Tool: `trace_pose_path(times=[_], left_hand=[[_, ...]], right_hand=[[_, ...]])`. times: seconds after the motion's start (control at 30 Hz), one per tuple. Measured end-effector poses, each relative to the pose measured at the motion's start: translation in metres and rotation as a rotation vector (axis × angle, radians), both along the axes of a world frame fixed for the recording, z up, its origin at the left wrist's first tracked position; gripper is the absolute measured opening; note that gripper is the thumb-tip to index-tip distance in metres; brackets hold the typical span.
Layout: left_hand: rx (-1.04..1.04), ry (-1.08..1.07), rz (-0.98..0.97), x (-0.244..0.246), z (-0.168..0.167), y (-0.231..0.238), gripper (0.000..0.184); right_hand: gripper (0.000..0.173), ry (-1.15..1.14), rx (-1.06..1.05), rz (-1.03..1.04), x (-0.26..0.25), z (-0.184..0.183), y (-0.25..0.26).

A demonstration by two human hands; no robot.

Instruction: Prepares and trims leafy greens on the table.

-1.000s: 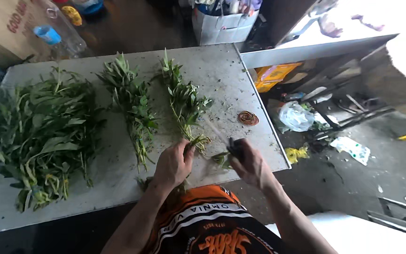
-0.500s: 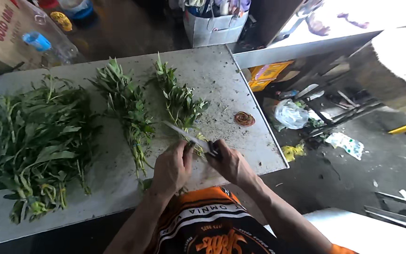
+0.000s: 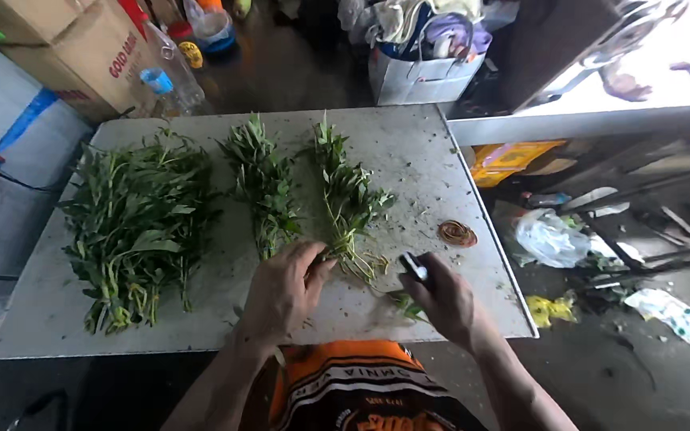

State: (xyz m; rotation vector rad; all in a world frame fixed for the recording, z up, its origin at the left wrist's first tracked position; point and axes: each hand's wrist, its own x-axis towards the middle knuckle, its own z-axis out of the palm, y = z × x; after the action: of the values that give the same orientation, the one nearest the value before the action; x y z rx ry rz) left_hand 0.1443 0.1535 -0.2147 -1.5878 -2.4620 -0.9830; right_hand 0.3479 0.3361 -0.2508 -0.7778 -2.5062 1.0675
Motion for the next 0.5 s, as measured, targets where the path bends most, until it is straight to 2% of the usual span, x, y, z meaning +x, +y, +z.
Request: trace_pose_path(times=[0.1,0.17,0.33,0.43,0.5], left_hand=[[-0.014,0.081,0.022,0.007,-0.004,0.006,0.030],[-0.005,0.094,0.041,0.010,-0.004,0.006,0.029],[0.014,0.071,0.095,0.008,0.014,-0.012,0.032],[0.018,0.048,0.044,0.002,0.023,-0.020,0.031],[0.024,0.038,-0.056,-0.001,0.043,-0.028,0.030]], right_hand=[[0.037,0.116,0.129,0.104,-0.023,0.016,-0.027],[0.038,0.074,0.156,0.106,-0.027,0.010,-0.029],[0.041,-0.498,-0.172,-0.050,0.003,-0.042,0.009],[0.039,-0.453,-0.136,-0.142,0.024,-0.052,0.020],[0.040,-0.404,-0.134,-0.179,0.028,-0.052,0.027]])
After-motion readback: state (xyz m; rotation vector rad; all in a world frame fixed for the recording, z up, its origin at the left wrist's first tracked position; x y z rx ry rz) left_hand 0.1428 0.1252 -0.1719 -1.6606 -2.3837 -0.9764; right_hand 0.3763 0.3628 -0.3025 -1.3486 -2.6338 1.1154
